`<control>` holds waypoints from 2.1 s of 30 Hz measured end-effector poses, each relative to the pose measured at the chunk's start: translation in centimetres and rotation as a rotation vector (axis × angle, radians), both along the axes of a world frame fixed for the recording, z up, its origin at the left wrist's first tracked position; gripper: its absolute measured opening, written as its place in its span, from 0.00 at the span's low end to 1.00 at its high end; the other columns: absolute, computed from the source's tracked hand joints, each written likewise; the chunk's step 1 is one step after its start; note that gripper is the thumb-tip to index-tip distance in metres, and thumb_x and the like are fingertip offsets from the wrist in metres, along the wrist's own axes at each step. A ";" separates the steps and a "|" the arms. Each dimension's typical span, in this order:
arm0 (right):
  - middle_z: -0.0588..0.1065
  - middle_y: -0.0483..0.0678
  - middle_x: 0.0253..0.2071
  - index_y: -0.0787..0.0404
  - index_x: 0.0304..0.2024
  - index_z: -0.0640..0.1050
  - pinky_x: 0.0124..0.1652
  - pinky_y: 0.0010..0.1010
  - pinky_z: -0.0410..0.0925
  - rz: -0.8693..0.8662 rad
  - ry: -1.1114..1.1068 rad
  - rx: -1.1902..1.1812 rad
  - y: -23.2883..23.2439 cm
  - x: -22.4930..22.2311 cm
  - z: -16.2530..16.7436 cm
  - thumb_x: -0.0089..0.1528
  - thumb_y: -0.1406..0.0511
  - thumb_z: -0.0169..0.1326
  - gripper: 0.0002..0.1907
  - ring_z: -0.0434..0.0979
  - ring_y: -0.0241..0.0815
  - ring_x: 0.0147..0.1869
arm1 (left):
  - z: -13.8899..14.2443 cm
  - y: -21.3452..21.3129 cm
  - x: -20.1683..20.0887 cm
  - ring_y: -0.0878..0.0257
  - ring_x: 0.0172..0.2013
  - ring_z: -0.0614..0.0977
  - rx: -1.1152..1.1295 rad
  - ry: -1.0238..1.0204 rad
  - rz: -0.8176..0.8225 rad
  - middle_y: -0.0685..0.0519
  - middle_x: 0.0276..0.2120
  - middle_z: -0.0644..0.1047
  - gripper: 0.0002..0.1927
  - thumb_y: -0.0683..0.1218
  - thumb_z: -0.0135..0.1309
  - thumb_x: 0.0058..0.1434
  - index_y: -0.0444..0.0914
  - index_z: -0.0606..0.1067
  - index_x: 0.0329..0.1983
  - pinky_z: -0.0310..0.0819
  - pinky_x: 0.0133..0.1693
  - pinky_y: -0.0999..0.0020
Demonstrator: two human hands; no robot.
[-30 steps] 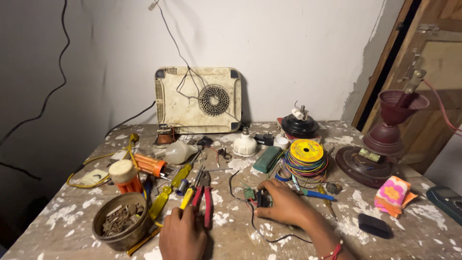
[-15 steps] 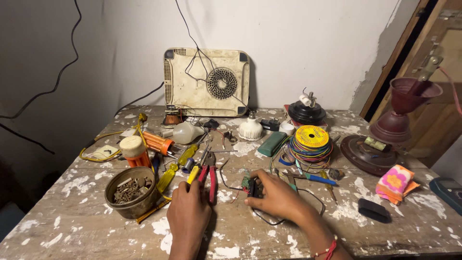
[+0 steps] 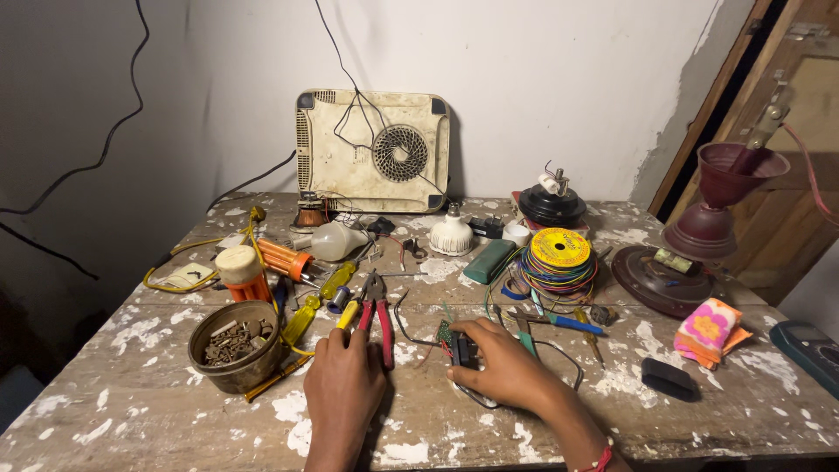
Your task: The person assembles a small electronic device by connecting wires to a circuit board and inserting the assembly into a black plastic housing. They manipulate the wires and components with their hands, then use a screwdriver to tighten a screw on the housing.
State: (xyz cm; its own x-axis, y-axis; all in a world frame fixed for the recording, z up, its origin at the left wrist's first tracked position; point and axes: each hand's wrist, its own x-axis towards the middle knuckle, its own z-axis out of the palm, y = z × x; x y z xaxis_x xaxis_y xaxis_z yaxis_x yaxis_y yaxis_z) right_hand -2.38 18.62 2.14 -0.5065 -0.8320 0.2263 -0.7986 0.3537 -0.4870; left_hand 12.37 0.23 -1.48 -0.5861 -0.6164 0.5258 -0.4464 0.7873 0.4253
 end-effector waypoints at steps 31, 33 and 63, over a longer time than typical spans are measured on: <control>0.69 0.43 0.57 0.42 0.61 0.78 0.59 0.42 0.62 -0.260 0.117 0.021 1.6 -1.7 -3.6 0.49 0.63 0.60 0.34 0.66 0.46 0.63 | -1.1 3.1 -4.0 0.45 0.46 0.74 0.020 0.090 -0.068 0.45 0.44 0.76 0.17 0.54 0.61 0.52 0.42 0.81 0.42 0.65 0.46 0.48; 0.68 0.42 0.56 0.42 0.60 0.78 0.60 0.44 0.61 -0.259 0.101 0.033 1.8 -1.7 -3.7 0.48 0.62 0.60 0.34 0.65 0.45 0.65 | -1.4 3.2 -4.9 0.44 0.49 0.73 0.018 0.086 -0.065 0.45 0.45 0.76 0.17 0.54 0.61 0.52 0.42 0.81 0.43 0.64 0.47 0.47; 0.73 0.46 0.47 0.57 0.32 0.80 0.48 0.45 0.59 -0.256 0.383 -0.289 0.7 -0.3 -5.1 0.52 0.62 0.64 0.08 0.69 0.50 0.55 | 0.1 5.1 -3.5 0.51 0.41 0.74 0.064 -0.031 -0.347 0.51 0.36 0.78 0.14 0.56 0.65 0.50 0.45 0.83 0.36 0.57 0.45 0.50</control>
